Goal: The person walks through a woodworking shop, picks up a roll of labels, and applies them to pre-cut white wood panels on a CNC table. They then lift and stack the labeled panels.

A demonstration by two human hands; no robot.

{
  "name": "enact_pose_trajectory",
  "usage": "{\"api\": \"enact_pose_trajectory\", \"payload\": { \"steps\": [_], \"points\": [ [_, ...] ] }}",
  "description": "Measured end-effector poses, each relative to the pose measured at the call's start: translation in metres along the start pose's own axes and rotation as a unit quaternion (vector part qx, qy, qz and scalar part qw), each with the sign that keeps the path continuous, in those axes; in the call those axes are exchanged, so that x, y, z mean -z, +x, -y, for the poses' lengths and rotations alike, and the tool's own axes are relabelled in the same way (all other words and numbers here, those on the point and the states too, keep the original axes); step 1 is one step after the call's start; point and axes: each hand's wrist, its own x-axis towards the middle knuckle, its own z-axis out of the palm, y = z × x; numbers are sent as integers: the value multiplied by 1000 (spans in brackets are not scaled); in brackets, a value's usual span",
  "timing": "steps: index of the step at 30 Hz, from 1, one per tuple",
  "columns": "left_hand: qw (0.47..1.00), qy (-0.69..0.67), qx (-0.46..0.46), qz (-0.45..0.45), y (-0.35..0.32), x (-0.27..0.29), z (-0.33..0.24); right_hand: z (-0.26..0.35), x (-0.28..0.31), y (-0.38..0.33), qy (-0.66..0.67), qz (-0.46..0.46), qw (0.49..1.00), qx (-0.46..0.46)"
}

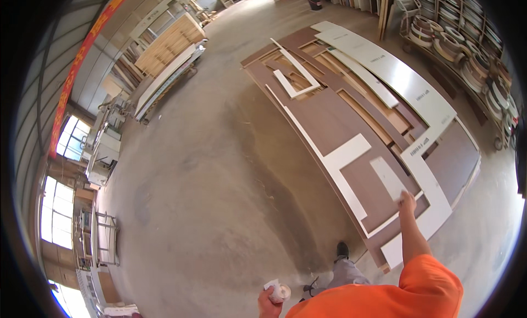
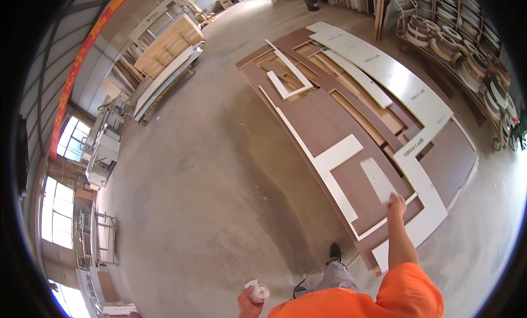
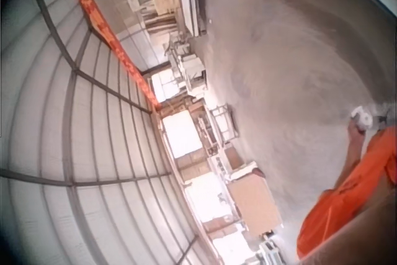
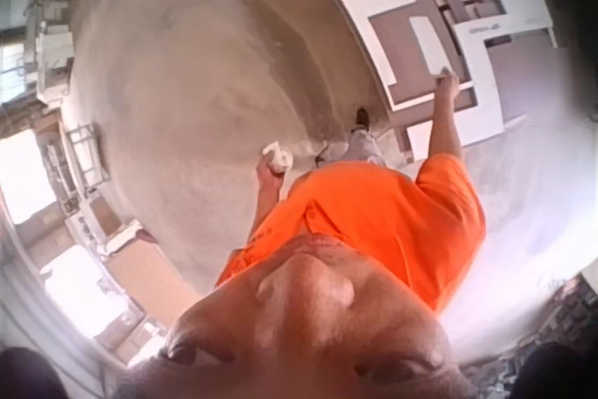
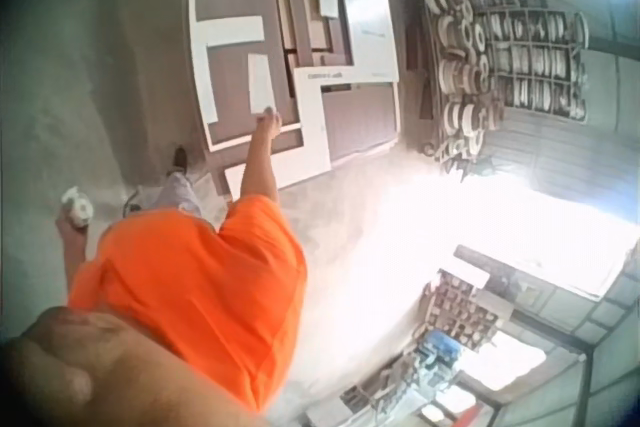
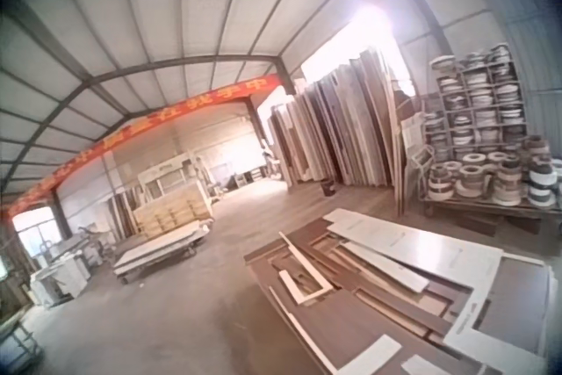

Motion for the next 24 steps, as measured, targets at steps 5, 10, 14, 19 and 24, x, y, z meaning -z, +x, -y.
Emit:
{"api": "enact_pose_trajectory", "payload": {
  "steps": [5,10,14,19,24],
  "points": [
    [999,37,-30,-3,-8,-25,-5,-41,55,7,-65,8,998,-14],
    [998,59,-36,-11,-9,-22,-1,-64,66,13,-125,33,990,-54],
    [996,71,-40,-29,-10,-20,7,-122,69,57,-178,-25,984,-17],
    [997,64,-35,2,-9,-4,14,-157,76,60,-418,-85,903,37],
    [996,68,-44,-47,-23,4,22,-162,103,-40,-509,-48,859,32]
  ]
}}
